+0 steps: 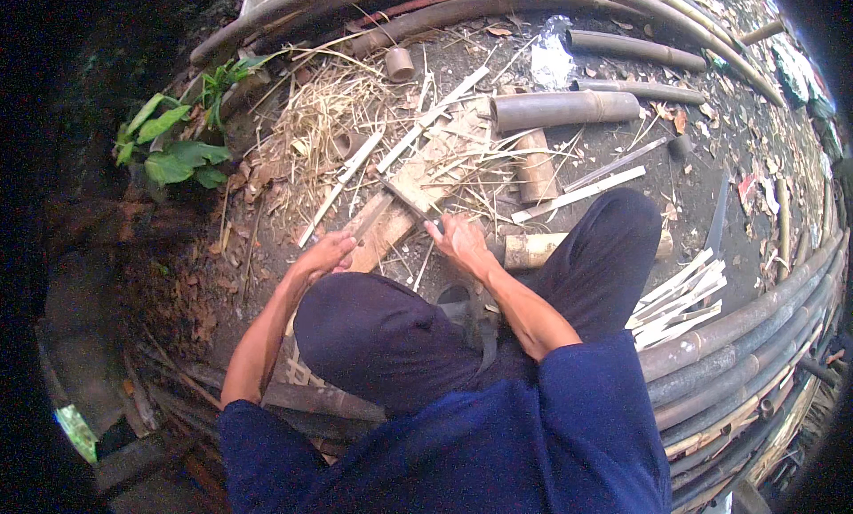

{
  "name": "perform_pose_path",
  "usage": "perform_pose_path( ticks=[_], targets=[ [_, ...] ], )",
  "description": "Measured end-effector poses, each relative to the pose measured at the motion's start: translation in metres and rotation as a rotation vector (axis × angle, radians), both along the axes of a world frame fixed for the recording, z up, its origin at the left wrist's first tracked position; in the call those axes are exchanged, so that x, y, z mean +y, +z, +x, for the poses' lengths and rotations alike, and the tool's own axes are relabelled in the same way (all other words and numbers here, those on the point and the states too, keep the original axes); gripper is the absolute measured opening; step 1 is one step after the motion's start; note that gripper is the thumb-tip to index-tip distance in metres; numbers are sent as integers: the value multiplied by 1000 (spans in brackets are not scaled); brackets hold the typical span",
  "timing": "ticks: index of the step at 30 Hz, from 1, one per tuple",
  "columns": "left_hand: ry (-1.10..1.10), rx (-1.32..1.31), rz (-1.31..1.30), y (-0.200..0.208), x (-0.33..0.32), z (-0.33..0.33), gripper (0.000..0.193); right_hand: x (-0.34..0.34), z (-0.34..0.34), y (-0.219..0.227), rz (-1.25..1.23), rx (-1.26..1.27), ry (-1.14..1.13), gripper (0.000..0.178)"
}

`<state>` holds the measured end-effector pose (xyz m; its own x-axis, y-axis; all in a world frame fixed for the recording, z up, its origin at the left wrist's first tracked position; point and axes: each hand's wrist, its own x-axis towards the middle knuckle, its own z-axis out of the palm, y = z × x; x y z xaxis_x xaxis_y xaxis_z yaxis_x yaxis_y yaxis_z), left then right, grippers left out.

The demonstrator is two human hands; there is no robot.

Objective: The person sits on the ground and uses a machete to split bamboo strips into thinner pieces. They repeatedly pick up bamboo strips, position them on a wooden block, and strike them with the machete to create thinner slivers.

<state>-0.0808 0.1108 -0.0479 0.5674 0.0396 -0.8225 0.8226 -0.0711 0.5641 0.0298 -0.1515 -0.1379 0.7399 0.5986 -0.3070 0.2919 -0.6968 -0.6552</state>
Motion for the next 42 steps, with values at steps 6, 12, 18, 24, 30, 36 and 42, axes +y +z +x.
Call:
perform_pose_path(
  ticks=[6, 12, 18, 24, 30, 36, 42],
  targets=[
    [513, -323, -547, 34, -18, 16, 58, -7, 1, 55, 216, 230, -201, 52],
    [722, -786, -595, 54, -24, 46, 61, -33, 9, 83, 324, 433, -406, 54],
    [418, -468, 328, -36, -12, 50, 48, -54, 8, 84, 361, 240, -403, 49],
    [692, -1121, 614, 9, 6, 68, 26, -57, 7, 125, 424, 258, -335, 43],
    [826, -1403, 157, 60, -19, 91, 32, -35, 1, 200, 610, 366, -201, 39],
    [889, -1345, -315, 49, -72, 87, 42, -34, -8, 264, 739, 526, -98, 49],
    [666, -1362, -403, 42, -101, 75, 25, -32, -14, 288, 739, 594, -37, 47]
  ],
)
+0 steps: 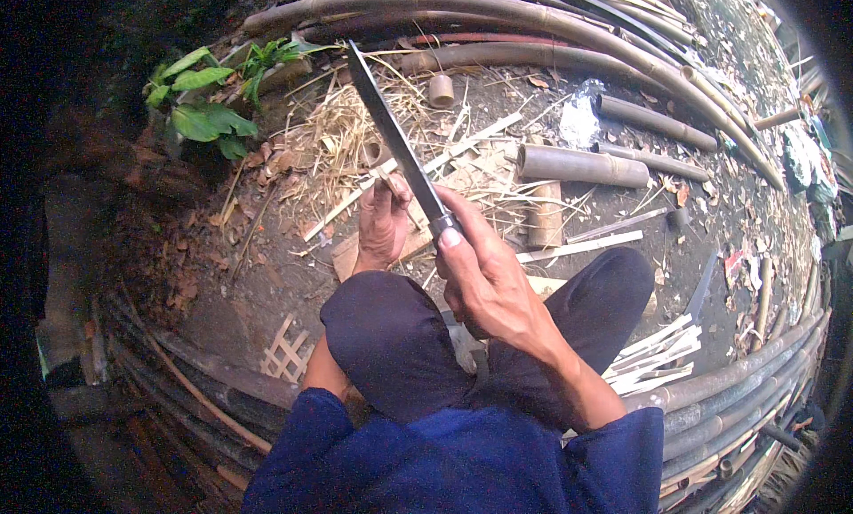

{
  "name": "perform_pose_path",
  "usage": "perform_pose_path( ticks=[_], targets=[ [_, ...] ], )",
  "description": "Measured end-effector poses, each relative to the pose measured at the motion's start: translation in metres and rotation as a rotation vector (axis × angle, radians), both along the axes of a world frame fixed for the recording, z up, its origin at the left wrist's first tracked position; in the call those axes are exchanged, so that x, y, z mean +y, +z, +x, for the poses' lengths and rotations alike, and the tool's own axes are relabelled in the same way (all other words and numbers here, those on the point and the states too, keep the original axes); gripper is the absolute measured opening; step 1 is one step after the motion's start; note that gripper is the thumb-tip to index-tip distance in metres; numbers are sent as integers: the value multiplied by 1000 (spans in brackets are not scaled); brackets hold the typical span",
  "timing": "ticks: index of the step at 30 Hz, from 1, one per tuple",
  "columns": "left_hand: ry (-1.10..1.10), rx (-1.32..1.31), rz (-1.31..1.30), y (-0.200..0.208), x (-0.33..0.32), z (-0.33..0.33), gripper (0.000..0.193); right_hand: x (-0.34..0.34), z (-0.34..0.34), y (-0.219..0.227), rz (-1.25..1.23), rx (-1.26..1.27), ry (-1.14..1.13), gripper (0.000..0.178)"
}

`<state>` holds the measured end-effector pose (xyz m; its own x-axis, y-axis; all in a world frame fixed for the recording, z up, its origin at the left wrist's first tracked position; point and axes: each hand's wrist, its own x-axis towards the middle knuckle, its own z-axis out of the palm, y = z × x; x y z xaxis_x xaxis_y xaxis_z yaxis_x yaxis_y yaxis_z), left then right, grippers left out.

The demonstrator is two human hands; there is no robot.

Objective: The person sits on the ground and uses a machete to split bamboo strips into thinner pieces. They repeatedly pick up bamboo strips, position them on a wooden block, and strike them with the machete to create thinner slivers.

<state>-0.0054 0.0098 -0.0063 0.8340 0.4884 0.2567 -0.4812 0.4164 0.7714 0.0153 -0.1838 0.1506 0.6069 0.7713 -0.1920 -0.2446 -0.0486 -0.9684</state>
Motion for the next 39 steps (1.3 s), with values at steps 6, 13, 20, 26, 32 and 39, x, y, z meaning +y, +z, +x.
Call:
perform_pose_path(
  ticks=[6, 13, 20, 26, 32, 39],
  targets=[
    [4, 110, -20, 10, -11, -2, 36, 3, 1, -7, -29, -80, 18, 46],
    [-19, 143, 7, 8, -11, -3, 44, 0, 5, -5, -130, -216, 54, 44],
    [-75, 99, 32, 6, -9, -6, 33, -1, -2, 4, -140, -284, 38, 42],
    [-14, 164, 90, 13, -11, -5, 47, -1, -8, 3, -249, -410, 36, 40],
    [35, 104, 49, 8, -6, 2, 46, 12, -4, -6, -140, -518, 41, 45],
    [-26, 141, 116, 3, -1, 1, 40, 14, -11, -17, -172, -583, -49, 47]
  ],
)
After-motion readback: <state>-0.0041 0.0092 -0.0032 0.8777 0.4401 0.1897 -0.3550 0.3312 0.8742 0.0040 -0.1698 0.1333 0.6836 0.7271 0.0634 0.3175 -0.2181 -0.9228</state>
